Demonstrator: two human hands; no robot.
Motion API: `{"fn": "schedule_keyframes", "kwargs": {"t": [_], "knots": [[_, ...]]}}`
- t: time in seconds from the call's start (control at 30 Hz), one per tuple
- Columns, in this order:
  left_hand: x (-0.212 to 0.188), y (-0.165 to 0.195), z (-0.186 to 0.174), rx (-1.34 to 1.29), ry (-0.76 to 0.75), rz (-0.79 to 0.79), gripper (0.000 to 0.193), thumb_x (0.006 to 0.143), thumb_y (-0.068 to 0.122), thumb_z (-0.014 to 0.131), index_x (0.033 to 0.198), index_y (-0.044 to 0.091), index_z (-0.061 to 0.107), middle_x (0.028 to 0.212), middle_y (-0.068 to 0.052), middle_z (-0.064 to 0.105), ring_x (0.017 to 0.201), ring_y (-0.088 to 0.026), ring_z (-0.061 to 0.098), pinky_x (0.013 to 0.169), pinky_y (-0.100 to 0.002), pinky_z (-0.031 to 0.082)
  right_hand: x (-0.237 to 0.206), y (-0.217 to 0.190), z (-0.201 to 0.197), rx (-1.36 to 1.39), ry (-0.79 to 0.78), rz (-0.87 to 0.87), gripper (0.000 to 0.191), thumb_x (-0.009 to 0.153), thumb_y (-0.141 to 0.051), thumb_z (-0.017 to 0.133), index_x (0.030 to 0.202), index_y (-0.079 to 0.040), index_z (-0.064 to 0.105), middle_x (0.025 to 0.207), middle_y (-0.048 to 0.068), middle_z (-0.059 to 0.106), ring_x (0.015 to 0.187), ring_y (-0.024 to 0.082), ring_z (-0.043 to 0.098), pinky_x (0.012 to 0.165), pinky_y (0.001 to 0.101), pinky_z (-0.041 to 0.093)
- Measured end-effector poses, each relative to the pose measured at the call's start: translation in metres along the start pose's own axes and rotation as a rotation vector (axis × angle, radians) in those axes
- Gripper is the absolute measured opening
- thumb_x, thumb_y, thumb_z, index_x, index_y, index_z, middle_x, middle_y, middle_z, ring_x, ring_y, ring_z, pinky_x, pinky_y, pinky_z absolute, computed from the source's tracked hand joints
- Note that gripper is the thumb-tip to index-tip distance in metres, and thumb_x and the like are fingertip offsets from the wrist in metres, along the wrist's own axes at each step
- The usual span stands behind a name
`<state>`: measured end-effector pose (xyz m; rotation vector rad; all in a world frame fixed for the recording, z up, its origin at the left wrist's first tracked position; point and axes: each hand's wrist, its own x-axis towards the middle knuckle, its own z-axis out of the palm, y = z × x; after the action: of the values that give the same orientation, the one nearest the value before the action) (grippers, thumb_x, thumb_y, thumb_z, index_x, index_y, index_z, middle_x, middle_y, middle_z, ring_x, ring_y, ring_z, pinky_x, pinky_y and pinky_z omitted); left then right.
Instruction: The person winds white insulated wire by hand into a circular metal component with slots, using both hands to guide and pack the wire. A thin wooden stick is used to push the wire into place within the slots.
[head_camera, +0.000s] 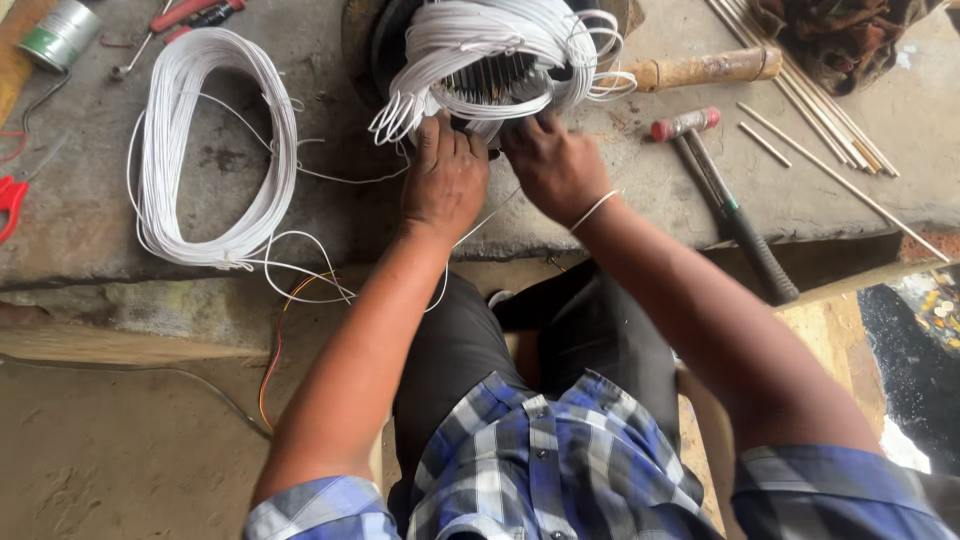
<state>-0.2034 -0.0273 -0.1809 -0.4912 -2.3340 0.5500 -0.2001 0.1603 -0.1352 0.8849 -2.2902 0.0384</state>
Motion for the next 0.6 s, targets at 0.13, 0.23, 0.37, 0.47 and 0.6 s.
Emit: {"fn": "schedule_keyframes", "kwargs": {"t": [0.13, 0.23, 0.37, 0.47, 0.6], "knots": [[-0.007, -0.01, -0.01, 0.198, 0.114, 0.091, 0.049, 0.103, 0.032, 0.05, 0.141, 0.004, 0.062, 0.12, -0.017, 0.067, 0.128, -0.034, 0.052, 0.121, -0.054, 0.018, -0.001, 0.012, -0.009, -0.043, -0.132, -0.09, 0.026, 0.1, -0.018, 0.061, 0.121, -0.006, 0.071, 0.119, 0.01, 0.063, 0.102, 0.024, 0.064, 0.061, 0.0366, 0.055], [-0.003, -0.01, -0.016, 0.341, -0.028, 0.154, 0.057, 0.099, 0.035, 0.05, 0.145, 0.003, 0.06, 0.126, -0.017, 0.065, 0.127, -0.036, 0.05, 0.114, -0.062, 0.017, 0.001, 0.018, -0.005, -0.189, -0.03, -0.186, 0.025, 0.098, -0.024, 0.06, 0.115, -0.009, 0.07, 0.124, 0.011, 0.062, 0.105, 0.023, 0.064, 0.067, 0.0338, 0.056], [0.004, -0.002, -0.018, 0.399, -0.116, 0.141, 0.057, 0.094, 0.037, 0.053, 0.14, 0.004, 0.061, 0.134, -0.014, 0.063, 0.134, -0.037, 0.045, 0.109, -0.067, 0.018, -0.003, 0.021, 0.007, -0.223, -0.072, -0.176, 0.027, 0.096, -0.028, 0.061, 0.117, -0.017, 0.074, 0.117, 0.006, 0.064, 0.095, 0.02, 0.064, 0.061, 0.0336, 0.054], [0.01, 0.003, -0.018, 0.409, -0.142, 0.123, 0.058, 0.094, 0.038, 0.053, 0.141, 0.005, 0.061, 0.138, -0.014, 0.061, 0.137, -0.036, 0.042, 0.108, -0.067, 0.018, -0.005, 0.02, 0.015, -0.186, -0.041, -0.179, 0.025, 0.106, -0.024, 0.063, 0.126, -0.016, 0.075, 0.118, 0.008, 0.066, 0.088, 0.016, 0.062, 0.056, 0.0302, 0.05], [0.012, 0.001, -0.027, 0.391, -0.18, 0.088, 0.06, 0.093, 0.039, 0.052, 0.14, 0.003, 0.061, 0.141, -0.015, 0.058, 0.137, -0.037, 0.042, 0.108, -0.066, 0.021, -0.006, 0.014, 0.006, -0.145, 0.044, -0.101, 0.023, 0.098, -0.025, 0.063, 0.118, -0.017, 0.072, 0.118, 0.004, 0.066, 0.1, 0.019, 0.065, 0.067, 0.0326, 0.054]]}}
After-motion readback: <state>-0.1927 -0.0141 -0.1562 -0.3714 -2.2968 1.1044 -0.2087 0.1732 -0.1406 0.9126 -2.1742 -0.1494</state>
